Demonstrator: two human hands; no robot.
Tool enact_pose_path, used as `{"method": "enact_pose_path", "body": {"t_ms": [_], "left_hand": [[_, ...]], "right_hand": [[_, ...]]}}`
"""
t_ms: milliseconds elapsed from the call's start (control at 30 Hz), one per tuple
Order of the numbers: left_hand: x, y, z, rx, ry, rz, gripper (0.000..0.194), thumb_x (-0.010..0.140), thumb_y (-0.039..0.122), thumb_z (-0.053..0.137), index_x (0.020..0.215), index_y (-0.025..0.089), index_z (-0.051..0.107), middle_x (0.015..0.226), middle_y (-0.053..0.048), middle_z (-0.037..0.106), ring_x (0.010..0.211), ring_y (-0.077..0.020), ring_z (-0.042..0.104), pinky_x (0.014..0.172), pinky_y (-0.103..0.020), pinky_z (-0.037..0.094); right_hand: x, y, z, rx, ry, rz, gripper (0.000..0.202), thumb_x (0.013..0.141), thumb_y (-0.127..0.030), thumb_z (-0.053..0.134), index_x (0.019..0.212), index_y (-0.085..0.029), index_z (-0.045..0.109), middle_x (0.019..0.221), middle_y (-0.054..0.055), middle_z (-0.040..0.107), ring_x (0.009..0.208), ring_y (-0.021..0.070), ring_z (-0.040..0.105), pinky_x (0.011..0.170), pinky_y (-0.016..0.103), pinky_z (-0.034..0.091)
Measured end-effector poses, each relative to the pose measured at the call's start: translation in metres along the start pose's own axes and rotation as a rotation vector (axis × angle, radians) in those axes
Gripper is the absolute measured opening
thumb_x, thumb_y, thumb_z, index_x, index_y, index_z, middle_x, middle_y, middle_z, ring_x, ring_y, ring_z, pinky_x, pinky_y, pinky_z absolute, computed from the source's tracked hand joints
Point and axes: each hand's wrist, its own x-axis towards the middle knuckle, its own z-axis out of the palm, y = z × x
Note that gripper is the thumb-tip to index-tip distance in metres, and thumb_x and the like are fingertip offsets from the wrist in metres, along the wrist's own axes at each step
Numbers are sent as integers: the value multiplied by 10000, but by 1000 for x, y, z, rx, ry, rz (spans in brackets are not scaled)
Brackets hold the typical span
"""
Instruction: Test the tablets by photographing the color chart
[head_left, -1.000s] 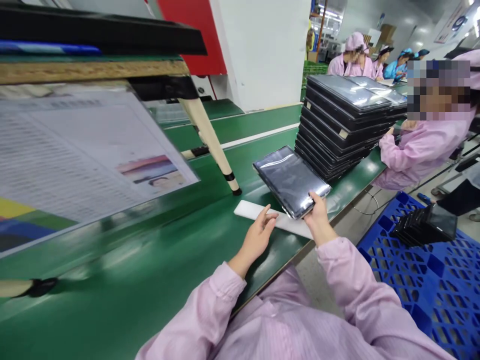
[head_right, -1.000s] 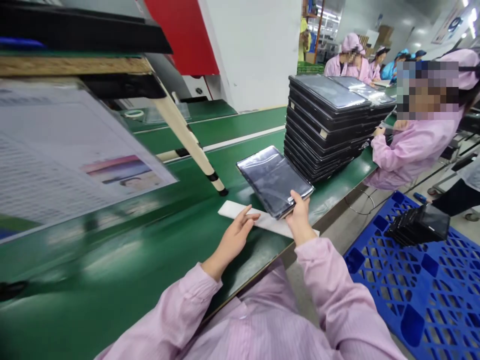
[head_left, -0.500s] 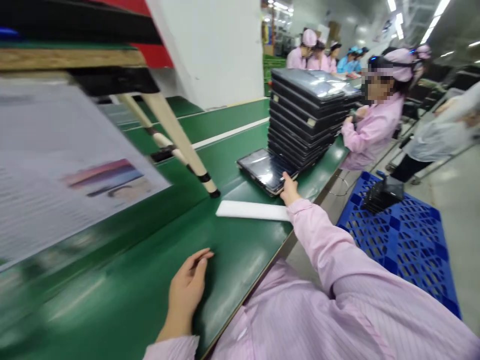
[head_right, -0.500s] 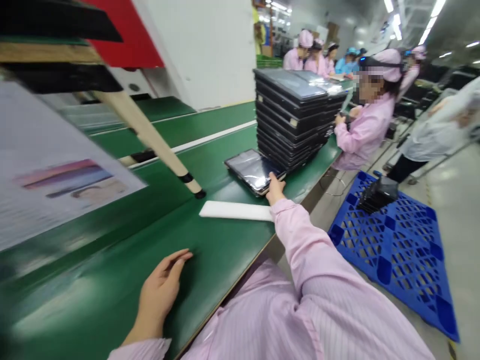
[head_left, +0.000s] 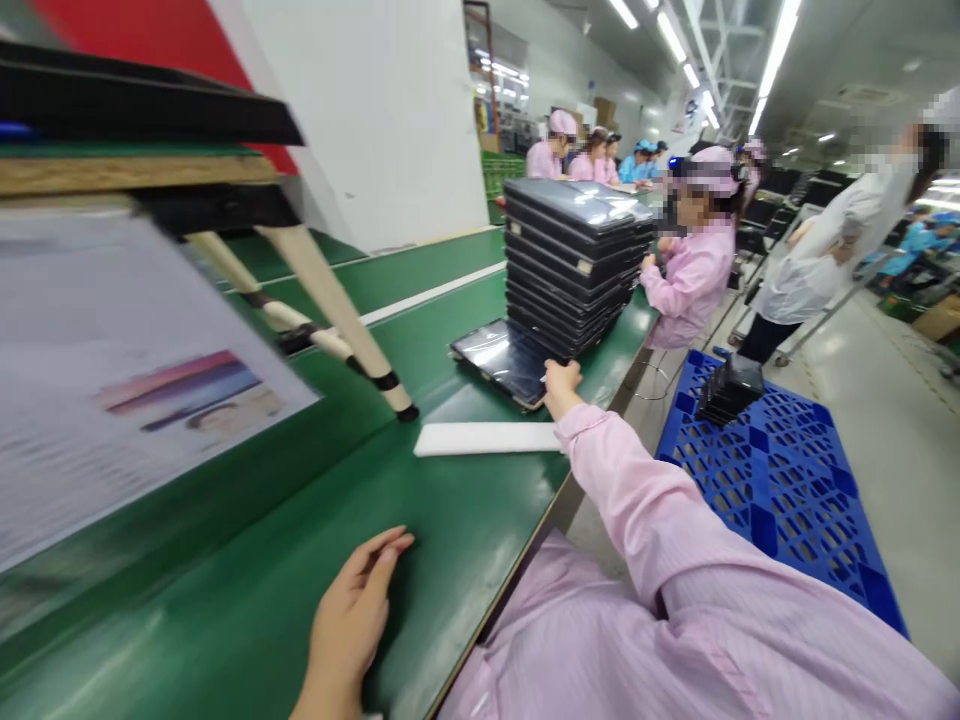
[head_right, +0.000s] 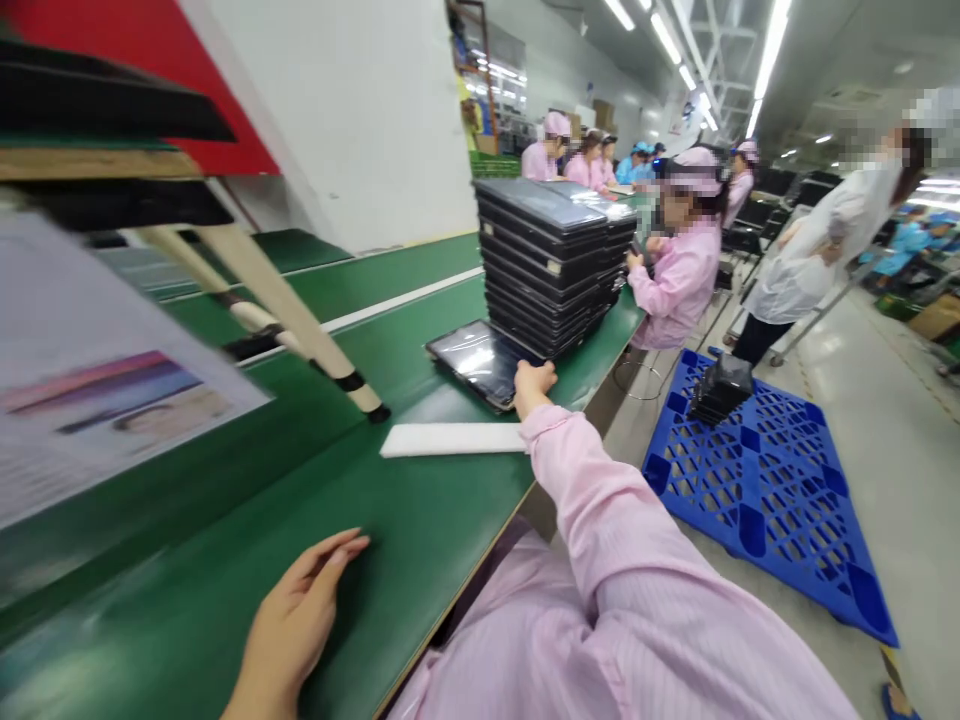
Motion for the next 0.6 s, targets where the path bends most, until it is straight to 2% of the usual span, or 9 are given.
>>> {"method": "enact_pose_path", "body": {"t_ms": [100,167,267,333,400,467,533,600], "left_hand": [[-8,10,3,3,-31,15,552,703,653,774,1069,240,756,1057,-99,808,1110,-319,729,1153,-474,480],[-11,16,4,18,-58,43,521,746,637,747,1074,232,757,1045,-103,810,1058,-305,740,1093,-463,515],[-12,20,4,18,-85,95,459,828,599,694,1090,228,759,1034,-102,813,1026,-286,755,1035,-441,549],[-12,19,5,15,-95,120,424,861,572,678,1099,232,766,1034,-99,818,1026,-280,764,1019,-431,565],[-13,16,5,29,-109,143,396,882,543,670,1106,233,776,1035,-100,824,1022,-281,768,1008,-436,574],[-17,15,2,57,-127,174,361,901,506,666,1113,241,789,1041,-99,828,1023,-284,767,1006,-448,573],[-24,14,-5,83,-140,208,313,904,470,681,1099,261,807,1036,-87,831,1010,-278,764,993,-441,572],[-32,14,-19,96,-133,236,266,904,442,695,1071,279,823,1008,-70,832,976,-262,762,962,-415,576]], "right_hand": [[-3,-7,13,-173,-52,-55,526,1047,-379,610,1529,-184,528,1650,191,430,1494,337,473,1253,590,393],[-9,-13,27,-271,-172,-194,579,1002,-353,653,1536,-164,534,1728,206,313,1585,340,357,1321,557,270],[-18,-19,45,-411,-368,-441,606,879,-263,772,1464,-199,630,1783,137,262,1659,321,208,1367,530,92],[-19,-20,55,-502,-440,-552,630,867,-166,728,1485,-237,628,1793,85,270,1680,304,134,1362,550,-9],[-17,-19,63,-592,-468,-595,657,904,-105,615,1538,-277,589,1783,61,308,1678,317,130,1338,623,-35],[-14,-19,68,-675,-472,-588,676,941,-78,498,1574,-306,552,1772,63,335,1663,362,160,1289,732,7],[-12,-21,70,-741,-473,-580,694,954,-81,431,1601,-317,518,1778,75,315,1642,411,187,1230,810,75],[-13,-23,68,-783,-483,-601,700,956,-112,410,1626,-302,485,1790,93,279,1627,441,194,1194,837,130]]}}
